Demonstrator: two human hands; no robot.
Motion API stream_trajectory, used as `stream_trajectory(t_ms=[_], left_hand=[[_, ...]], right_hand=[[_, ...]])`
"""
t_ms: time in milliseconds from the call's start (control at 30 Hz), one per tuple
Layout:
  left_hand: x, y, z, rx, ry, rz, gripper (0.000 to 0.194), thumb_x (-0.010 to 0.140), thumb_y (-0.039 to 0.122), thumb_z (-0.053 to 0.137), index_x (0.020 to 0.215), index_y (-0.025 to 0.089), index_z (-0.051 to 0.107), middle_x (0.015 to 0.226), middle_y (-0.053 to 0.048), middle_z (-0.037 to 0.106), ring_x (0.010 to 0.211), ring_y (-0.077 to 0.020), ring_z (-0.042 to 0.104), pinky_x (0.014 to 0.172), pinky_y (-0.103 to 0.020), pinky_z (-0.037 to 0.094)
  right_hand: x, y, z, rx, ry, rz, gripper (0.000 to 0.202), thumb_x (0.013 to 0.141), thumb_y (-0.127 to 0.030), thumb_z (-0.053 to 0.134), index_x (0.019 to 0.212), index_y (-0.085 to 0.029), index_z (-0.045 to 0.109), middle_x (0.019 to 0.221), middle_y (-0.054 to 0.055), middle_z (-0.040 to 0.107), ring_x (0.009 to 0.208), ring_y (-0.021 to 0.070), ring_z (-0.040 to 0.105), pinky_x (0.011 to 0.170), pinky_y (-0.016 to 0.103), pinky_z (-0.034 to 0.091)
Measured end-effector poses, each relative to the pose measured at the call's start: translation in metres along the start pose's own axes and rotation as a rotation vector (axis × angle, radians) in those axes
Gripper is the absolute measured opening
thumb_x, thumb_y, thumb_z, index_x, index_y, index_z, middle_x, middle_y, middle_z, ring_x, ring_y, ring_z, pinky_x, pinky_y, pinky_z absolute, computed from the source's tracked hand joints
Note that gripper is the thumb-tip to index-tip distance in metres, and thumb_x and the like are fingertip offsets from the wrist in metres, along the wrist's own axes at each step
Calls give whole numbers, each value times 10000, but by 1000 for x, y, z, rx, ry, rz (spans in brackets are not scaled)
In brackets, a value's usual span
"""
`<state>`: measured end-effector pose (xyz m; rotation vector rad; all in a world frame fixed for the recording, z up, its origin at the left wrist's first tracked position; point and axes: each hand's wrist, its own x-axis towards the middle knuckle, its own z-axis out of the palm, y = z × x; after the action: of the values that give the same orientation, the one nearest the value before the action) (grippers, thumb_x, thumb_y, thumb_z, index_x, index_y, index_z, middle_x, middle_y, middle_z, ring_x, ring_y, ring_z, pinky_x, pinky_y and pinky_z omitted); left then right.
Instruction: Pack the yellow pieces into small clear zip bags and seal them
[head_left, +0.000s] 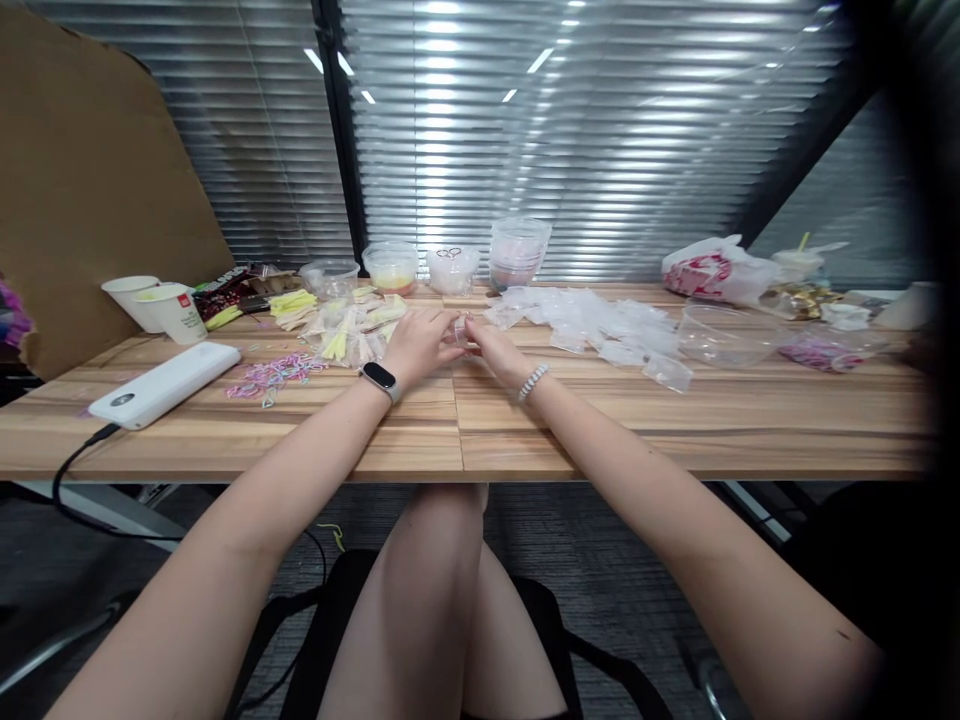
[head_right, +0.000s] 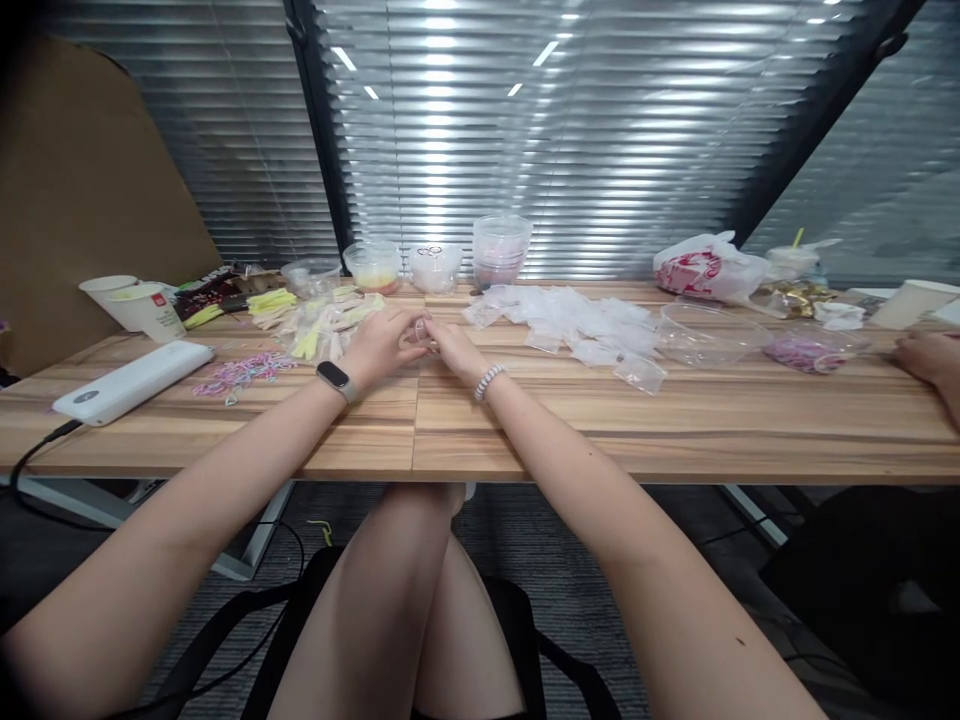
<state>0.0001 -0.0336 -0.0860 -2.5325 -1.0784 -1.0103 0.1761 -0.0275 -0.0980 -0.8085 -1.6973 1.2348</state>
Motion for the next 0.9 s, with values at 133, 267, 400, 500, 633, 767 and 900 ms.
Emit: stream_trajectory(t_ms=[133, 267, 400, 500, 633, 767, 900], left_hand=[[-1, -3, 1, 3, -13, -14, 477, 870, 462, 672, 1246, 176, 610, 1118, -122, 669, 1039, -302, 597, 861, -386, 385], [-1, -5, 1, 17, -18, -37, 409, 875, 443, 671, 1193, 186, 642, 1083, -116, 680, 1048, -306, 599, 876, -394, 375], [-2, -6, 2, 85, 3, -89, 349, 863, 428, 690, 1120, 191, 678, 1039, -107, 683, 1032, -312, 594, 894, -421, 361], [-3, -5, 1, 124, -7, -125, 330, 871, 433, 681, 1117, 213, 685, 1069, -88, 674, 1055, -297, 581, 912, -426, 360], [-3, -3, -1, 163, -37, -150, 304, 889, 434, 657, 1104, 221, 691, 1085, -68, 662, 1064, -270, 576, 913, -414, 378], [-3, -4, -2, 193, -56, -120, 284, 905, 447, 632, 1013, 197, 711, 1027, -76, 655, 1024, -261, 589, 904, -405, 395], [-2, -4, 0, 211, -61, -112, 298, 915, 459, 608, 916, 177, 705, 1038, -85, 657, 1007, -265, 596, 889, -408, 404]], right_hand=[[3, 5, -4, -14, -21, -2, 457, 981, -530, 406, 894, -150, 645, 1078, 87, 688, 1040, 192, 627, 943, 322, 488], [4, 5, -6, -56, -14, -39, 487, 984, -549, 385, 858, -155, 640, 1045, 82, 691, 1015, 192, 628, 944, 335, 488], [5, 5, -8, -125, 75, -26, 522, 987, -541, 367, 871, -142, 684, 1067, 103, 693, 1061, 200, 619, 975, 335, 465], [6, 8, -11, -132, 172, -25, 472, 977, -500, 410, 884, -136, 697, 1033, 99, 702, 1041, 199, 626, 968, 326, 456], [7, 11, -17, -308, 291, -58, 475, 982, -497, 420, 831, -140, 695, 955, 78, 701, 967, 207, 623, 911, 322, 450], [2, 11, -23, -773, 244, -261, 434, 1008, -411, 425, 817, -151, 717, 890, 80, 682, 926, 212, 591, 884, 324, 419], [-2, 11, -22, -1005, 178, -354, 414, 1024, -374, 421, 870, -150, 733, 921, 99, 666, 956, 209, 574, 898, 307, 409]])
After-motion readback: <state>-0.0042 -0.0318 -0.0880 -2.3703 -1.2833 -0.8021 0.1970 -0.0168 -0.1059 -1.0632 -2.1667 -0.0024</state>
